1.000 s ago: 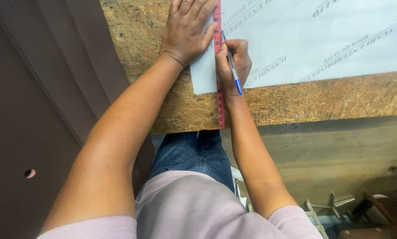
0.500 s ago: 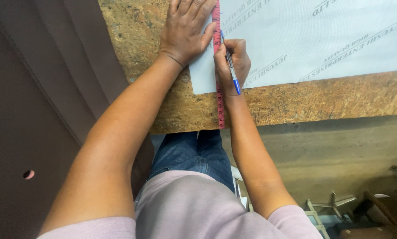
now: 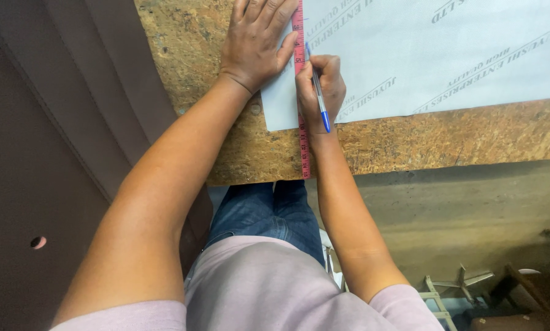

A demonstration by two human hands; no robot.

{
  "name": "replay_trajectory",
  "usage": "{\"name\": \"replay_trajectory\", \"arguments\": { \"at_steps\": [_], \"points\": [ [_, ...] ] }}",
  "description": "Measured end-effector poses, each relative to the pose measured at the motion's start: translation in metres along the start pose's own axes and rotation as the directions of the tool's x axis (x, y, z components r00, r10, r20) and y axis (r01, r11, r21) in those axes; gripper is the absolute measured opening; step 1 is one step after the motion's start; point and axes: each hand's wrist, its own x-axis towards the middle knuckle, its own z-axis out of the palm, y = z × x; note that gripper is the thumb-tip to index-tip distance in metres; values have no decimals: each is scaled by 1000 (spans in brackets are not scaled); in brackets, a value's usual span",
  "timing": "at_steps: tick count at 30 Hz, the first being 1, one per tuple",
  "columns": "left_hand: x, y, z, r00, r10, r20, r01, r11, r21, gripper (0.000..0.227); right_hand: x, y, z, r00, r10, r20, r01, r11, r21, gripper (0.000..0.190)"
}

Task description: The person measures a large sheet of white paper on a wooden table using a pink measuring tape and a blue pen. They mark several points along the paper's length and width, repositioning the tape to ensure accurate measurements.

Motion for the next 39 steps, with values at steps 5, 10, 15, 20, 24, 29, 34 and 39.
{"name": "replay_trajectory", "arguments": {
  "at_steps": [5, 10, 15, 20, 24, 29, 34, 39],
  "points": [
    [1, 1, -3, 1000, 2, -6, -2, 1000, -12, 48, -1, 4, 2, 1000, 1, -30, -1, 1000, -2, 8],
    [0, 0, -2, 1000, 3, -20, -3, 1000, -11, 50, -1, 4, 2, 1000, -29, -8, 29, 1000, -10, 9],
    [-1, 0, 1, 1000, 5, -15, -5, 1000, -10, 49, 0, 3, 0, 1000, -16, 13, 16, 1000, 3, 10],
    [1, 1, -4, 1000, -8, 0, 8, 1000, -15, 50, 1, 0, -3, 999, 35, -4, -35, 998, 45, 10],
    [0, 1, -4, 1000, 7, 1, -7, 1000, -7, 49, 1, 3, -5, 996, 81, 33, -86, 978, 189, 6],
    [0, 1, -4, 1000, -4, 20, 5, 1000, -29, 49, 8, -2, -10, 943, 332, -15, -226, 676, 702, 8],
    [0, 1, -1, 1000, -6, 27, 6, 1000, -4, 49, 9, 9, -29, 940, 340, 16, -239, 627, 741, 13],
    [0, 0, -1, 1000, 1, 27, -1, 1000, 21, 51, -27, 20, -64, 953, 300, -41, -205, 739, 642, 15]
  ]
}}
